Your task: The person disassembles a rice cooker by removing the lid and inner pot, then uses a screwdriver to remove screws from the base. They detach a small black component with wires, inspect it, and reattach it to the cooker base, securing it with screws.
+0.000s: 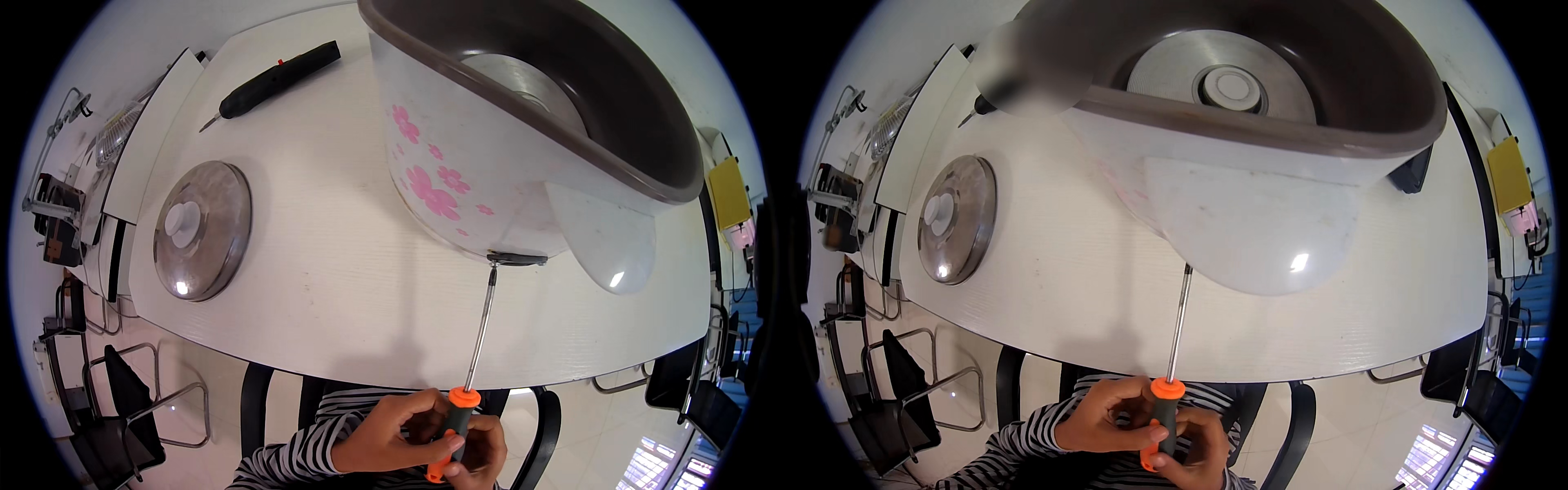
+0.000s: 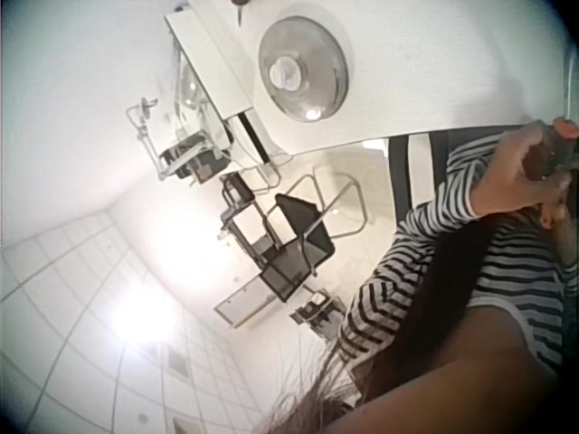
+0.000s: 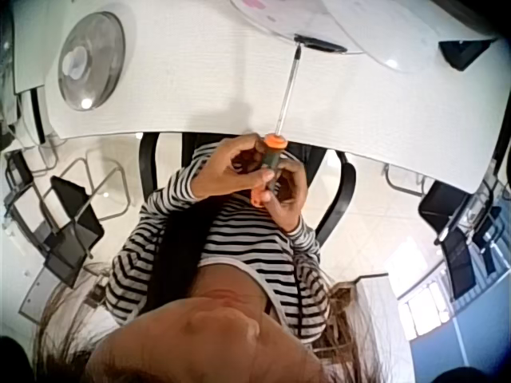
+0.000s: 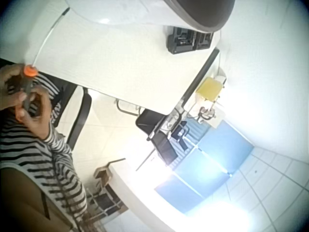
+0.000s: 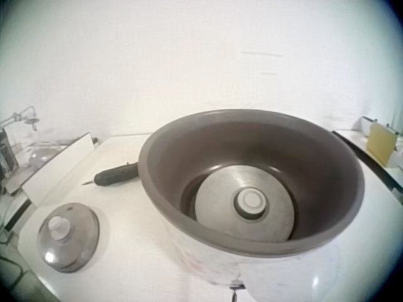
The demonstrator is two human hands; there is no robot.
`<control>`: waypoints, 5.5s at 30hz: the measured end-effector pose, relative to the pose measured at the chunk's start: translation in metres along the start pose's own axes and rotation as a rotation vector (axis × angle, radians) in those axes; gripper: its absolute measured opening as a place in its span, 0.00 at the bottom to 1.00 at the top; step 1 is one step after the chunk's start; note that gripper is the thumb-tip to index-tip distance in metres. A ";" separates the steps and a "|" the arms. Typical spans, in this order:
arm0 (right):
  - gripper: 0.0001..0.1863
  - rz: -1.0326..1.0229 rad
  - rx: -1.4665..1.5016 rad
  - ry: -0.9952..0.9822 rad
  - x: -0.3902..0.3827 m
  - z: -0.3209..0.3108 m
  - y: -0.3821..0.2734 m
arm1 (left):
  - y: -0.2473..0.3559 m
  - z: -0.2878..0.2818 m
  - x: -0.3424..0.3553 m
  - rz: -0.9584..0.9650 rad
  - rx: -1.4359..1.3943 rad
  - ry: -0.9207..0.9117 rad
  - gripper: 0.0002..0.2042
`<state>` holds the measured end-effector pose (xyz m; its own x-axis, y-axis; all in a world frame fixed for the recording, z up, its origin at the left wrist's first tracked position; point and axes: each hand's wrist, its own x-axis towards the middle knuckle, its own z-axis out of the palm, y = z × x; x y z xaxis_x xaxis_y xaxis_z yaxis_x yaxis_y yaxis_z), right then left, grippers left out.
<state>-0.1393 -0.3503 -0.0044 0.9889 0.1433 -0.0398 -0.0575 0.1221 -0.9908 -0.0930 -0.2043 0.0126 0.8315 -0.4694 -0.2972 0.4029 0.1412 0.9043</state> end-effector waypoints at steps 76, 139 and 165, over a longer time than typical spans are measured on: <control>0.28 -0.140 -0.272 0.166 -0.023 -0.042 0.019 | -0.011 0.003 0.004 0.324 0.146 -0.084 0.11; 0.26 -0.174 -0.363 0.200 -0.003 -0.050 0.003 | -0.019 0.036 0.022 0.089 0.085 -0.135 0.14; 0.26 -0.294 -0.540 0.187 -0.013 -0.056 0.030 | 0.004 0.018 0.022 0.289 0.430 0.014 0.18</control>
<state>-0.1460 -0.4036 -0.0410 0.9628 -0.0001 0.2702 0.2489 -0.3887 -0.8871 -0.0797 -0.2302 0.0151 0.8917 -0.4523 -0.0178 -0.0356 -0.1093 0.9934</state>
